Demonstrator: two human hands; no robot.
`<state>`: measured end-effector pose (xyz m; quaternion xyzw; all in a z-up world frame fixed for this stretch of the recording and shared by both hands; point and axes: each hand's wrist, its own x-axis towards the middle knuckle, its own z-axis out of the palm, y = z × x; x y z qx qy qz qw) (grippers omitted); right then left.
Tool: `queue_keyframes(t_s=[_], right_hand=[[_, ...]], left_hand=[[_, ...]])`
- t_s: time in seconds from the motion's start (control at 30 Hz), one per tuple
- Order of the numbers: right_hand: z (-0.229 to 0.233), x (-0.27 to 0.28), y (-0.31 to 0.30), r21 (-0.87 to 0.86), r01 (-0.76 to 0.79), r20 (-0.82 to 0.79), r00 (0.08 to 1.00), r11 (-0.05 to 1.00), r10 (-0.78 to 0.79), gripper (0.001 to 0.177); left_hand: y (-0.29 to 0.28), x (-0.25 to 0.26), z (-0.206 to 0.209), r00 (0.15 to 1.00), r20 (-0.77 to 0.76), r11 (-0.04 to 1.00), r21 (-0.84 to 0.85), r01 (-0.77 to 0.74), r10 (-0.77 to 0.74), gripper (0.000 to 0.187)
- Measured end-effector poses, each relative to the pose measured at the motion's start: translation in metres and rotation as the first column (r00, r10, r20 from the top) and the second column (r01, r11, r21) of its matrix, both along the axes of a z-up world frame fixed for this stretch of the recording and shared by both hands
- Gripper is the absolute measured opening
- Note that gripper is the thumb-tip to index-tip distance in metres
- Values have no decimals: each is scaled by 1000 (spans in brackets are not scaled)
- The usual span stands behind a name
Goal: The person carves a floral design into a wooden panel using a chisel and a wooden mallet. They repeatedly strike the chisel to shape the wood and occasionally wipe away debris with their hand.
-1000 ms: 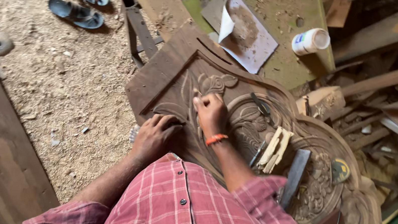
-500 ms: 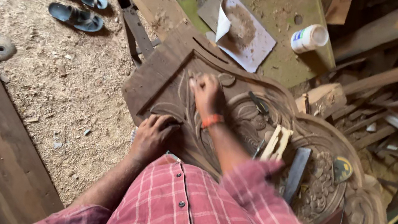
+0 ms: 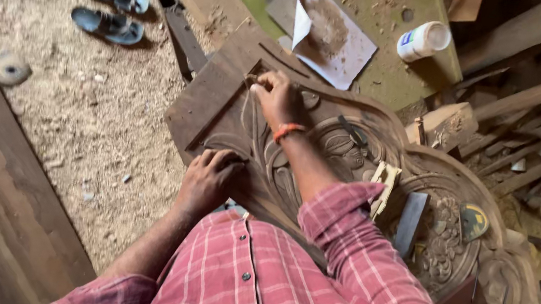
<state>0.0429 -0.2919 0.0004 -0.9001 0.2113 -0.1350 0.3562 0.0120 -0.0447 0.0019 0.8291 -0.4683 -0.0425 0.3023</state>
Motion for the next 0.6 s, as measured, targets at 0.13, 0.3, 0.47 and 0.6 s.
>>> queue_keyframes(t_s=[0.13,0.3,0.47,0.6], right_hand=[[2,-33,14,-47,23,25,999,999,-22,20],[-3,-36,11,-56,85,-9,996,995,-86,30],[-13,-40,11,-121,102,104,991,987,-90,28],[-6,-56,29,-128,187,10,982,974,-187,31]], left_hand=[[3,4,-4,1000,-10,999,-28,28,-28,43],[-3,2,-10,999,36,1000,-13,-11,11,36],[1,3,0,1000,-1,999,-32,17,-17,44],[6,4,8,998,-52,999,-28,35,-36,34]])
